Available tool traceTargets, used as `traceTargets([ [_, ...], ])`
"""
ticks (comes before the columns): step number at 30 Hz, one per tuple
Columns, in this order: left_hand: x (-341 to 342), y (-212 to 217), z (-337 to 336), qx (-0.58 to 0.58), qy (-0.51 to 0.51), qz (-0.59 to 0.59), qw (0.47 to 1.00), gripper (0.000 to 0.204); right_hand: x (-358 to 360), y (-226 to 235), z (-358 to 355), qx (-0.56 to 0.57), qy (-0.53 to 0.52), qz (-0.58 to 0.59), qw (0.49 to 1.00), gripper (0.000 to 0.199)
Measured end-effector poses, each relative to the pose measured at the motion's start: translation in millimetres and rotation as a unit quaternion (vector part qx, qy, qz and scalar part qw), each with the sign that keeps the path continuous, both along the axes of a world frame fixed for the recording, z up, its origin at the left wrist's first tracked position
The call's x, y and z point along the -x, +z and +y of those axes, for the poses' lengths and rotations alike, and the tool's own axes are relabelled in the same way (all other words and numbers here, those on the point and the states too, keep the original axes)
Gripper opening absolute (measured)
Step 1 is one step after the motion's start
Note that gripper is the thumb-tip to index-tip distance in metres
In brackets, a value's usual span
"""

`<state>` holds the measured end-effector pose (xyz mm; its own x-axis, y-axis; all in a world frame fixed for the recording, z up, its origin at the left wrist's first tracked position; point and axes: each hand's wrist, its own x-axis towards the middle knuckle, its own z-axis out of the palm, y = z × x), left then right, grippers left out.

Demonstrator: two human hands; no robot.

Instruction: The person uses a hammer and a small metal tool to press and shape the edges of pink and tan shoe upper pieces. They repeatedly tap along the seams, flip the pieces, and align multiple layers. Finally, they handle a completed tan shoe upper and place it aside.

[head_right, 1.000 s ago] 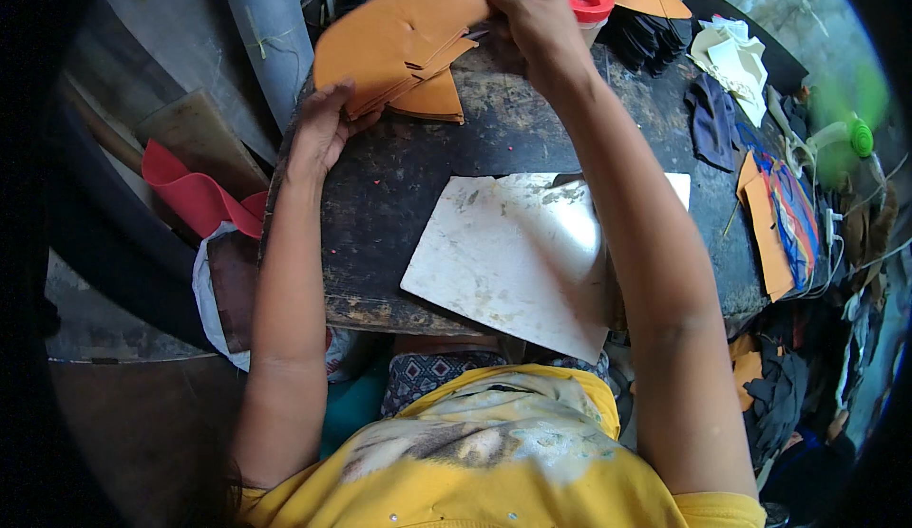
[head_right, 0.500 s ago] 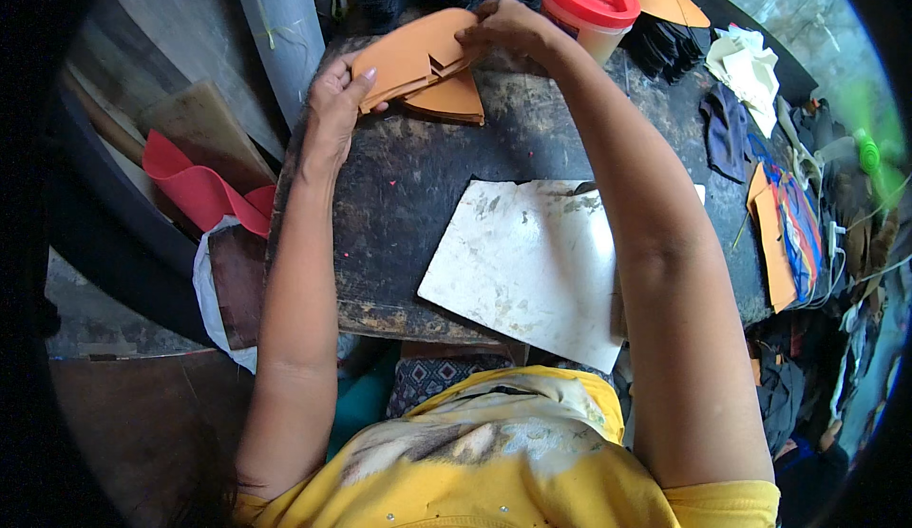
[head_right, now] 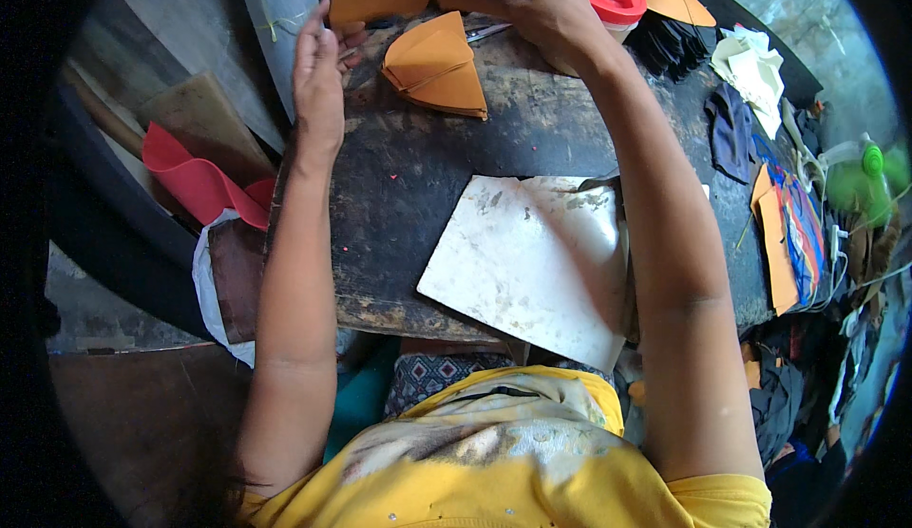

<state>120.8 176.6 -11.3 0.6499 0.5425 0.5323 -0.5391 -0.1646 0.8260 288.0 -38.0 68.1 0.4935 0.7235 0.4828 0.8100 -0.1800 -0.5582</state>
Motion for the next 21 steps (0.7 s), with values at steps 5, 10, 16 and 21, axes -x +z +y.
traceTargets([
  [5, -26, -21, -16, -0.253, 0.166, 0.238, 0.923, 0.05, 8, -8, 2, -0.148, -0.061, 0.13, 0.979, 0.039],
  [10, -32, -29, -25, -0.441, 0.249, 0.298, 0.809, 0.056, 24, -11, 0, -0.142, -0.092, 0.239, 0.956, 0.027],
  [16, -52, -25, -13, -0.193, 0.008, 0.358, 0.913, 0.037, 43, -14, 6, -0.164, -0.148, 0.401, 0.889, 0.026],
  [21, -25, -21, 11, 0.139, 0.014, 0.114, 0.984, 0.036, 50, -31, 7, -0.187, -0.098, 0.471, 0.857, 0.027],
])
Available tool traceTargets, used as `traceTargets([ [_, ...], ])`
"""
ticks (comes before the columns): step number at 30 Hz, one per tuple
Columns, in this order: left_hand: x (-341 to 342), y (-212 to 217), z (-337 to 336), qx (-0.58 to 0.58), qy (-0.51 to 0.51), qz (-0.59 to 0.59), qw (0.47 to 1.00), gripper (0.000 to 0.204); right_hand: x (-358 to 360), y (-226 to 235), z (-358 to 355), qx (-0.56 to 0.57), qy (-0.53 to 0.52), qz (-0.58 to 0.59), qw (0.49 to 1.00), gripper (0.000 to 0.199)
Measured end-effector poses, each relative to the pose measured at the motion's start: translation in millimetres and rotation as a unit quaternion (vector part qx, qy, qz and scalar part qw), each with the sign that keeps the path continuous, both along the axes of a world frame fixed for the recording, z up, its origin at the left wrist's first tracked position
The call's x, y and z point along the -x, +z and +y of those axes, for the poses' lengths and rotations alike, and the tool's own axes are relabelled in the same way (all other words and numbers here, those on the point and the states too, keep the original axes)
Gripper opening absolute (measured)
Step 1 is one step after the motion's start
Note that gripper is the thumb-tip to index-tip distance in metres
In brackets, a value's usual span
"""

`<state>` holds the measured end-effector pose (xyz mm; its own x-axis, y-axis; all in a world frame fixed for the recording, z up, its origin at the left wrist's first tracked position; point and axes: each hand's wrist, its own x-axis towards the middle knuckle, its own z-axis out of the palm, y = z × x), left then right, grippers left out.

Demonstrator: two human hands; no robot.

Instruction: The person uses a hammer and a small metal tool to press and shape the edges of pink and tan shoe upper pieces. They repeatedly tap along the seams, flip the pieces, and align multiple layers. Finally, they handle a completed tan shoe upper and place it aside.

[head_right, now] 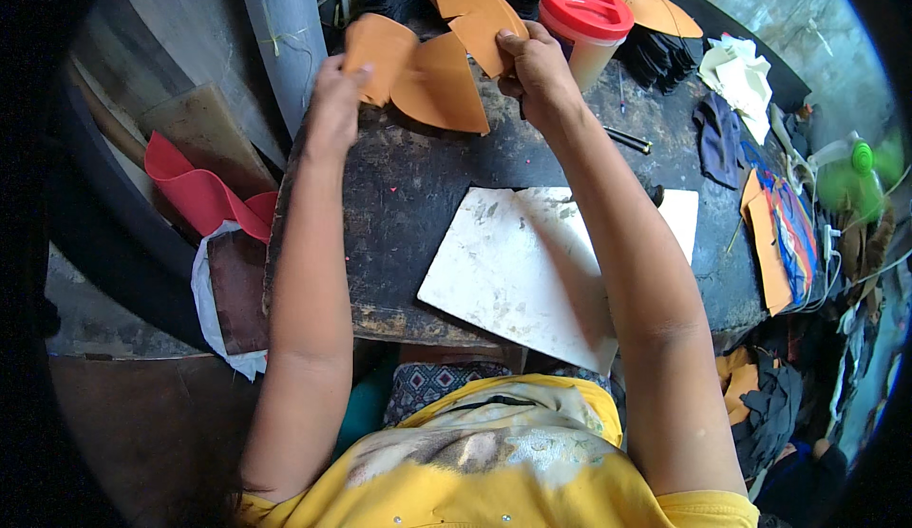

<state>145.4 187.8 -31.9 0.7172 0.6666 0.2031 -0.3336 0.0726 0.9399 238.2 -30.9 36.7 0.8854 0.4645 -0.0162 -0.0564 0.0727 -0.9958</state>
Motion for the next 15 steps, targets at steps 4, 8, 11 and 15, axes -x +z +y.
traceTargets([
  [4, 13, 14, 17, 0.22, 0.016, -0.033, 0.975, 0.025, 15, -17, 18, 0.03, -0.002, 0.052, 0.998, 0.022],
  [8, 2, 3, -17, 0.095, -0.076, -0.082, 0.989, 0.025, 25, -29, 25, 0.24, 0.022, 0.012, 0.97, 0.029],
  [11, -15, -4, -48, 0.027, -0.028, -0.029, 0.999, 0.032, 15, -33, 17, 0.347, 0.078, -0.08, 0.931, 0.043],
  [15, -21, -9, -69, -0.235, 0.108, 0.192, 0.947, 0.043, -10, -44, 16, 0.401, -0.04, -0.257, 0.879, 0.065],
])
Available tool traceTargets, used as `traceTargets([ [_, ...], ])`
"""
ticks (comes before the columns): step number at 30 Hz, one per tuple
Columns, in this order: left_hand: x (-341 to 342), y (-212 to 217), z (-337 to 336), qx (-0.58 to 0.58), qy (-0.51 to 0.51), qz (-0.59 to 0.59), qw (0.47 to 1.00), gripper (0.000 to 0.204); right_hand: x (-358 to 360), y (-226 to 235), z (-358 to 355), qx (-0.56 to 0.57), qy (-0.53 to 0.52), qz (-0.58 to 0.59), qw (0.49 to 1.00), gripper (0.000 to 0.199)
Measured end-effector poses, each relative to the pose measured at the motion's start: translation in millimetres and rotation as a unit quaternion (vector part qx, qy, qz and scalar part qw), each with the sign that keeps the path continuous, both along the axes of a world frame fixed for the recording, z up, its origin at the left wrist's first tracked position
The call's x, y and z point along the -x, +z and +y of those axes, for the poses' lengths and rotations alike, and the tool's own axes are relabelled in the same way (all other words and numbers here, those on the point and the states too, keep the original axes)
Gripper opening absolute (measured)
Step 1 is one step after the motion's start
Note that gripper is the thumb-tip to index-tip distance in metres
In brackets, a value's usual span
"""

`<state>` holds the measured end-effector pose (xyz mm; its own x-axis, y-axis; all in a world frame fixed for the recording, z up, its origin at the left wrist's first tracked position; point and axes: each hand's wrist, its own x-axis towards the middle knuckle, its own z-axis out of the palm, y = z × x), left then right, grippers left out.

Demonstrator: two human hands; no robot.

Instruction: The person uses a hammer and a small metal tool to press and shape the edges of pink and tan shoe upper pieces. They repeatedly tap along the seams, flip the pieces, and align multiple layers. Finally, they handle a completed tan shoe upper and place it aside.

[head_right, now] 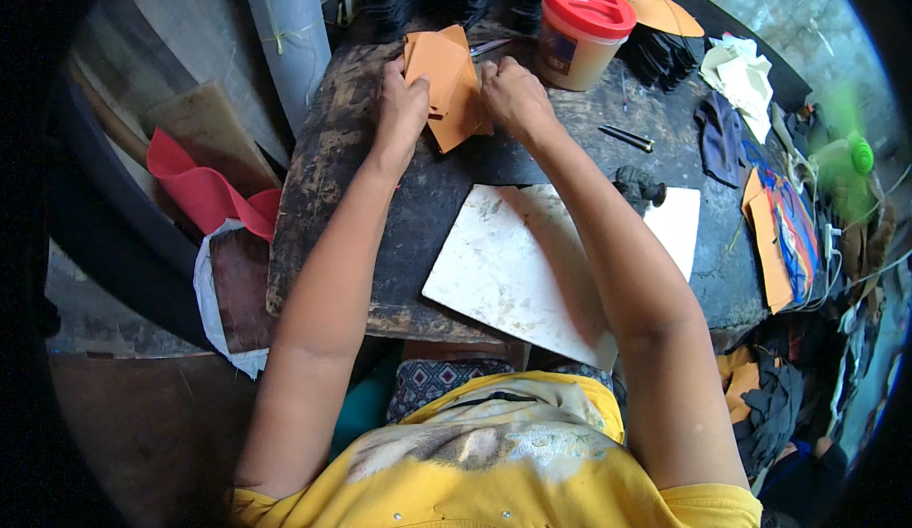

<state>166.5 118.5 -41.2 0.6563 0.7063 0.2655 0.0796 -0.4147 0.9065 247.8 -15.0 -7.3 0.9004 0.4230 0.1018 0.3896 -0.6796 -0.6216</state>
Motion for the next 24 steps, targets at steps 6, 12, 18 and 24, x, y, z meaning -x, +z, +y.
traceTargets([
  [6, -5, -12, 9, 0.11, -0.012, -0.088, 0.99, 0.048, -4, -22, 15, -0.057, 0.078, 0.084, 0.992, 0.072],
  [12, 8, 0, 15, 0.352, -0.108, -0.196, 0.909, 0.034, 13, -5, 20, -0.194, 0.064, 0.28, 0.938, 0.057],
  [18, 27, 39, -13, 0.286, -0.104, -0.242, 0.921, 0.049, 34, 38, 7, -0.279, 0.085, 0.253, 0.922, 0.068],
  [24, 42, 63, -43, 0.179, -0.23, -0.282, 0.914, 0.06, 46, 72, -48, -0.354, 0.161, 0.285, 0.876, 0.064],
])
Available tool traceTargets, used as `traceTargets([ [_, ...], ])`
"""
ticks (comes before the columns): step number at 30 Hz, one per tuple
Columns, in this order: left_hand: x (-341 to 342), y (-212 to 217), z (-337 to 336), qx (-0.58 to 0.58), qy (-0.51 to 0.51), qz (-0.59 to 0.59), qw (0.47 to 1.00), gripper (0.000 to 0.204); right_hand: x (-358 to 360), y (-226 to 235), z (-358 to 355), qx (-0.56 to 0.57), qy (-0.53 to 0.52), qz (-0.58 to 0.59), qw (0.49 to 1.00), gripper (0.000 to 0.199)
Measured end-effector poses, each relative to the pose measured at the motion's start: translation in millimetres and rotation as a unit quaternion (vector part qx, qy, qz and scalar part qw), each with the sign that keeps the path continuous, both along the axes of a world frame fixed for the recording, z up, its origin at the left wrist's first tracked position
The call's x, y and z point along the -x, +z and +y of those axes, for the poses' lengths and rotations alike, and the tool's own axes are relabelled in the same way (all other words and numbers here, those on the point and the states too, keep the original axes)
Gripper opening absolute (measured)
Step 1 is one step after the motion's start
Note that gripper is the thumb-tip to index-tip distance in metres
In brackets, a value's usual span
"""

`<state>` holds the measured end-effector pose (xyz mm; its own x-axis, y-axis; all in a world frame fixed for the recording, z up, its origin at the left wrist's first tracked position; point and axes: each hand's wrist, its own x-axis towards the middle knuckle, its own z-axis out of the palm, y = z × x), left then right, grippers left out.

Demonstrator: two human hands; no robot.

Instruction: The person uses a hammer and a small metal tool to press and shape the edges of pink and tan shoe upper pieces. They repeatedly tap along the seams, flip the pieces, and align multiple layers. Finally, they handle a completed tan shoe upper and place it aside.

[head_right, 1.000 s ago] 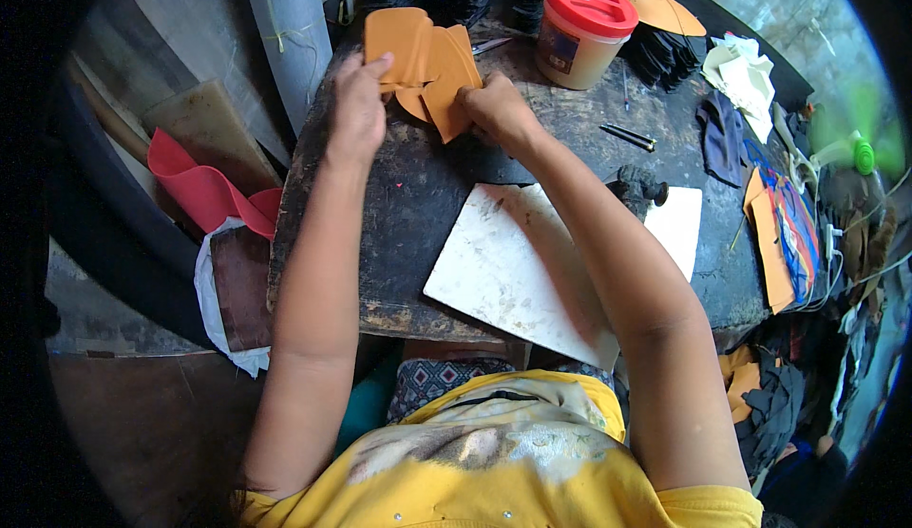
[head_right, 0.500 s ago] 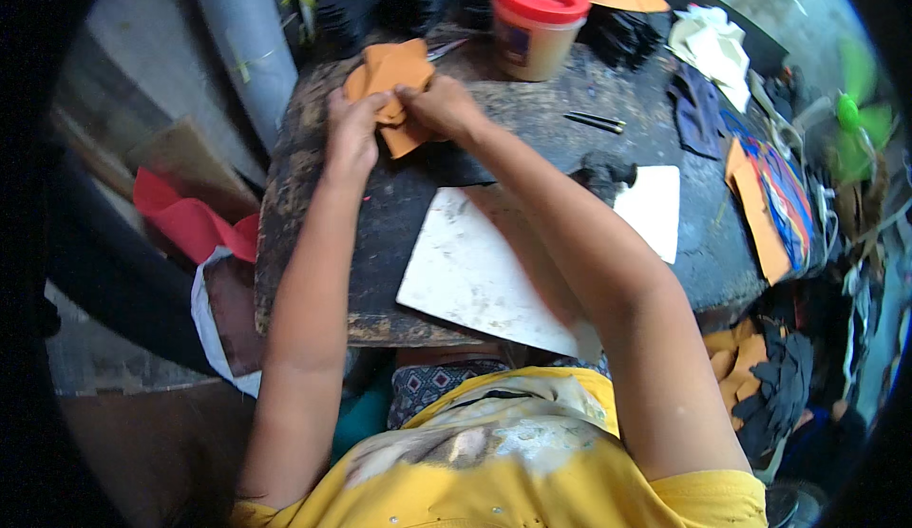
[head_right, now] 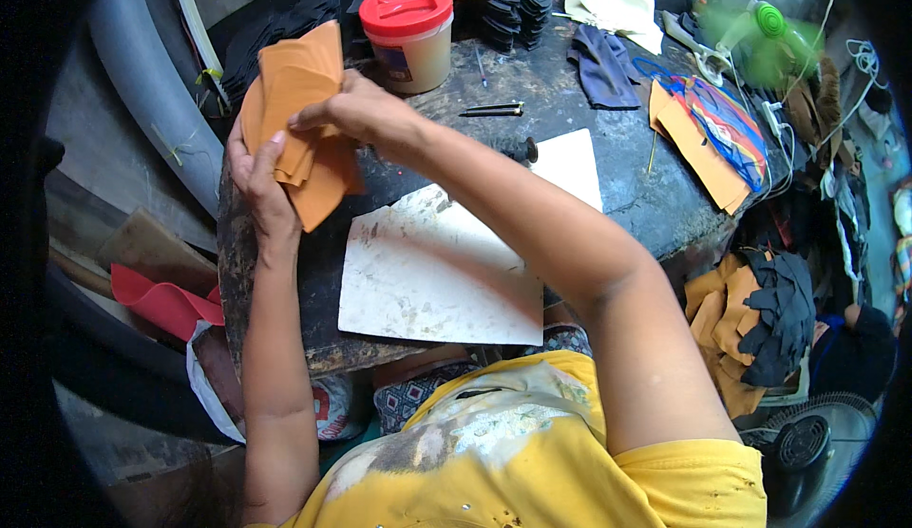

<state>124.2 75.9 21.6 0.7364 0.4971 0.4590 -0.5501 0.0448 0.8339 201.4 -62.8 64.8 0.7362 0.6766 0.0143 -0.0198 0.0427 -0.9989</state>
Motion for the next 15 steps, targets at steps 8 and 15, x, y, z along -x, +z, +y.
traceTargets([
  [8, 4, -13, -52, -0.102, -0.206, -0.002, 0.973, 0.096, 17, -7, -125, -0.182, -0.124, 0.115, 0.969, 0.057],
  [15, -10, -42, -41, -0.139, -0.162, 0.125, 0.969, 0.072, -107, -76, -244, -0.174, -0.172, 0.295, 0.924, 0.038],
])
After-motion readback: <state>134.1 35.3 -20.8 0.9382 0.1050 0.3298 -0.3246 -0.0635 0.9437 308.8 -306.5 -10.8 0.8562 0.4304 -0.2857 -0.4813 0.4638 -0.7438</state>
